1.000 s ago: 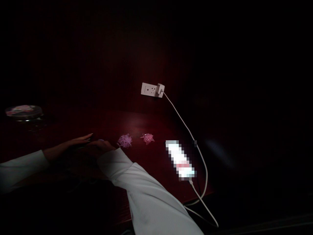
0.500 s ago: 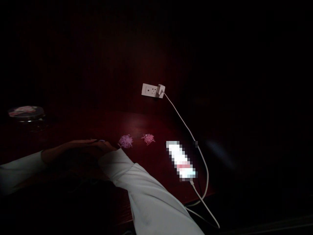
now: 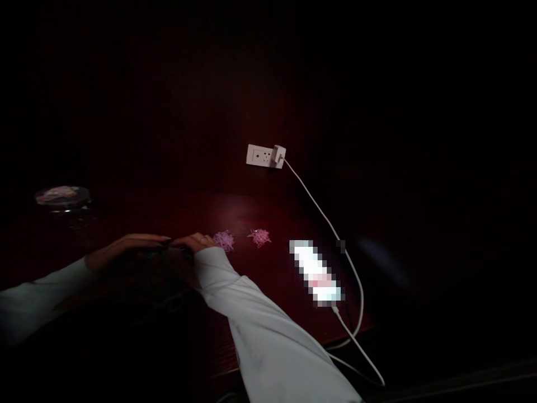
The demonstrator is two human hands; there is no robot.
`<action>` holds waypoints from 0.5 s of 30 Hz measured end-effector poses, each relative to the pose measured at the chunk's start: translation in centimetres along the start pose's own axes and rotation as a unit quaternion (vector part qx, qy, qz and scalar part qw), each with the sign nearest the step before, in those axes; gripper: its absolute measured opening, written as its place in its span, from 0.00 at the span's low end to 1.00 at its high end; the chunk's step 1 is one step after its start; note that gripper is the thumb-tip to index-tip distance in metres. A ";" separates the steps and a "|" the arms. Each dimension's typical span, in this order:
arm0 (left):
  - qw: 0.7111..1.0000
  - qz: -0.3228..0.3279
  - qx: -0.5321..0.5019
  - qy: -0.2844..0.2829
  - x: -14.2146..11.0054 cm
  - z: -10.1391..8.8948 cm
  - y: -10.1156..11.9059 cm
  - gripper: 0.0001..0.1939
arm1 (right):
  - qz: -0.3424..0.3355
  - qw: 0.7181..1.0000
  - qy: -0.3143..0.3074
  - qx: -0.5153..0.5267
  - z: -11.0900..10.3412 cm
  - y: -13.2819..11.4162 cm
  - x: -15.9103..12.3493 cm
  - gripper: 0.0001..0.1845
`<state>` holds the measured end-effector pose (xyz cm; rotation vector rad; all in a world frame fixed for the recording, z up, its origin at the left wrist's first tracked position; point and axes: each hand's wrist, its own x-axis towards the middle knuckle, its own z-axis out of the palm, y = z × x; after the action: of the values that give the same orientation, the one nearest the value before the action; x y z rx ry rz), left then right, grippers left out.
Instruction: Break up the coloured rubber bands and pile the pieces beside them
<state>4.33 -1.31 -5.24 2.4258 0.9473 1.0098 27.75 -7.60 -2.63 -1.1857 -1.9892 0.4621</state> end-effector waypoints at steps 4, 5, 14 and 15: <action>0.996 0.078 0.026 -0.030 -0.6 -2.7 2.0 0.17 | 0.004 0.999 0.036 -0.028 -0.3 -0.1 0.1 0.14; 0.995 0.088 0.035 -0.036 -0.6 -3.1 2.6 0.17 | 0.005 0.998 0.047 -0.031 -0.4 -0.1 0.2 0.13; 0.993 0.094 0.071 0.009 0.4 -4.0 4.3 0.17 | -0.025 0.995 0.085 -0.054 -1.5 -0.1 0.6 0.14; 0.993 0.090 0.071 0.016 0.5 -3.9 4.1 0.17 | -0.027 0.994 0.085 -0.056 -1.6 -0.1 0.6 0.14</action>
<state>3.61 -3.63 -0.17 2.6606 0.8503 1.0784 28.73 -7.20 -1.29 -1.1964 -1.9151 0.2165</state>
